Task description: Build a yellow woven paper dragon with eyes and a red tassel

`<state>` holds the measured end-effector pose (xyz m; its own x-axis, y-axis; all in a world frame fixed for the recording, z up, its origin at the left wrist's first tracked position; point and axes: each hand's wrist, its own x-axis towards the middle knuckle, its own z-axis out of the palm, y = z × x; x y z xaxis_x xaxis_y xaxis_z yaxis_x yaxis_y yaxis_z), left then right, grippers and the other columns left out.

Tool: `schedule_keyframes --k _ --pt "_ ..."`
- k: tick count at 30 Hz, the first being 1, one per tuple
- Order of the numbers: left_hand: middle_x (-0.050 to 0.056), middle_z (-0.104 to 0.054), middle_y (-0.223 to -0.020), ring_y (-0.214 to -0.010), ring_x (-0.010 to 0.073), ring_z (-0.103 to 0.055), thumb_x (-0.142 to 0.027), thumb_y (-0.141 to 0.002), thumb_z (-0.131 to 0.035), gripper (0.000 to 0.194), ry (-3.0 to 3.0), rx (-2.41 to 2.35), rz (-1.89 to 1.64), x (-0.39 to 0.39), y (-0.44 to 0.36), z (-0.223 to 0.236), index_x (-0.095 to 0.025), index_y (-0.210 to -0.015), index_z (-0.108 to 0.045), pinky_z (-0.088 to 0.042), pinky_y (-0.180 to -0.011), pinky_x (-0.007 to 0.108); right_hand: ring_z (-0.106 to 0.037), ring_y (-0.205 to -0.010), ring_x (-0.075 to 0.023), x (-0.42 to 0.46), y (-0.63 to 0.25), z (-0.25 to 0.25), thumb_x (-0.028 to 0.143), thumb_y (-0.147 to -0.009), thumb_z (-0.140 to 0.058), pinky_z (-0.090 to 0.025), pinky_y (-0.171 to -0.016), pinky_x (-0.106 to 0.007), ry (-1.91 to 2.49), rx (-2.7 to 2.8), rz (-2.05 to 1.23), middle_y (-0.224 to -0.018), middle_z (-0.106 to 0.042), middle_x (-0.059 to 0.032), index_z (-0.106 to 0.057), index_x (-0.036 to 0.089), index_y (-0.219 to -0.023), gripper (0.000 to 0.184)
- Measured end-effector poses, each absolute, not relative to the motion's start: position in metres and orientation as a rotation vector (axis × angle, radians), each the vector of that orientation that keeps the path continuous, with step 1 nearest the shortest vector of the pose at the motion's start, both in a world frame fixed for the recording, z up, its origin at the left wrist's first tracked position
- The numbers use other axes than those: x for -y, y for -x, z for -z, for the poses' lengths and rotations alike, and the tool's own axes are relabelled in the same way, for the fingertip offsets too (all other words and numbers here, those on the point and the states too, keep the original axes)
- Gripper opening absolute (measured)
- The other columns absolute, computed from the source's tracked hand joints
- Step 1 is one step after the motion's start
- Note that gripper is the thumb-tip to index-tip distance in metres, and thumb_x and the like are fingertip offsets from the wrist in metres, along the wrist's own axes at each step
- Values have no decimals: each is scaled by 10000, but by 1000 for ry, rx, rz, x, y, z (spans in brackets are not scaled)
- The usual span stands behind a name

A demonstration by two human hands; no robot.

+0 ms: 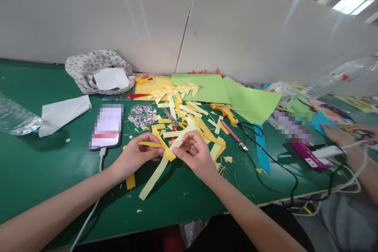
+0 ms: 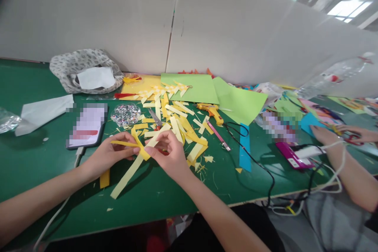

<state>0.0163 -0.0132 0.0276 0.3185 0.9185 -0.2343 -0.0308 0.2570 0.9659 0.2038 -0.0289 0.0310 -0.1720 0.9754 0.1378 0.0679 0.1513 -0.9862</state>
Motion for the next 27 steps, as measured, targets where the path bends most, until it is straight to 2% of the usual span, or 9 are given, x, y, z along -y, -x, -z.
schedule_keyframes --k 3,5,10,17,21,23,27 --pt "-33 -605 -736 -708 120 -633 -285 -675 -734 251 -1112 -1041 -822 13 -16 -28 -178 -750 -519 -535 -617 212 -677 -757 -173 30 -201 -32 306 -729 -673 -541 -653 -290 1198 1432 -1098 -744 -661 4 -468 237 -788 224" --pt "-24 -621 -751 -726 131 -647 -292 -682 -730 253 -1101 -1049 -828 13 -16 -27 -179 -760 -517 -539 -627 217 -674 -744 -166 28 -203 -32 307 -726 -677 -536 -644 -280 1210 1423 -1057 -730 -653 8 -493 232 -784 207" --pt "-28 -625 -742 -713 119 -645 -293 -685 -731 251 -1071 -1062 -841 12 -16 -27 -182 -763 -520 -532 -619 198 -662 -725 -145 27 -206 -35 317 -729 -676 -535 -649 -266 1237 1404 -1049 -771 -670 -7 -571 218 -829 175" --pt "-51 -583 -719 -673 87 -596 -274 -678 -731 231 -1100 -1096 -843 14 -17 -28 -186 -734 -526 -515 -582 165 -659 -680 -136 34 -199 -36 300 -591 -781 -559 -658 -273 1268 1384 -1279 -876 -701 -23 -599 221 -926 389" --pt "-46 -582 -717 -684 104 -620 -270 -678 -732 244 -1090 -1088 -855 14 -17 -27 -185 -744 -514 -511 -564 173 -655 -674 -126 33 -199 -35 294 -637 -748 -558 -645 -269 1277 1368 -1301 -934 -694 -27 -591 228 -949 356" --pt "-28 -612 -769 -723 126 -648 -283 -694 -720 246 -1071 -1073 -864 13 -16 -27 -187 -788 -513 -514 -574 188 -658 -700 -131 31 -200 -34 287 -654 -734 -554 -639 -261 1272 1324 -1286 -927 -689 -26 -591 224 -940 326" --pt "10 -639 -948 -787 151 -671 -331 -743 -677 249 -1025 -1038 -901 12 -14 -27 -200 -849 -493 -494 -561 191 -657 -729 -143 25 -204 -34 281 -599 -776 -562 -684 -291 1213 1150 -1302 -896 -683 -26 -587 208 -911 373"
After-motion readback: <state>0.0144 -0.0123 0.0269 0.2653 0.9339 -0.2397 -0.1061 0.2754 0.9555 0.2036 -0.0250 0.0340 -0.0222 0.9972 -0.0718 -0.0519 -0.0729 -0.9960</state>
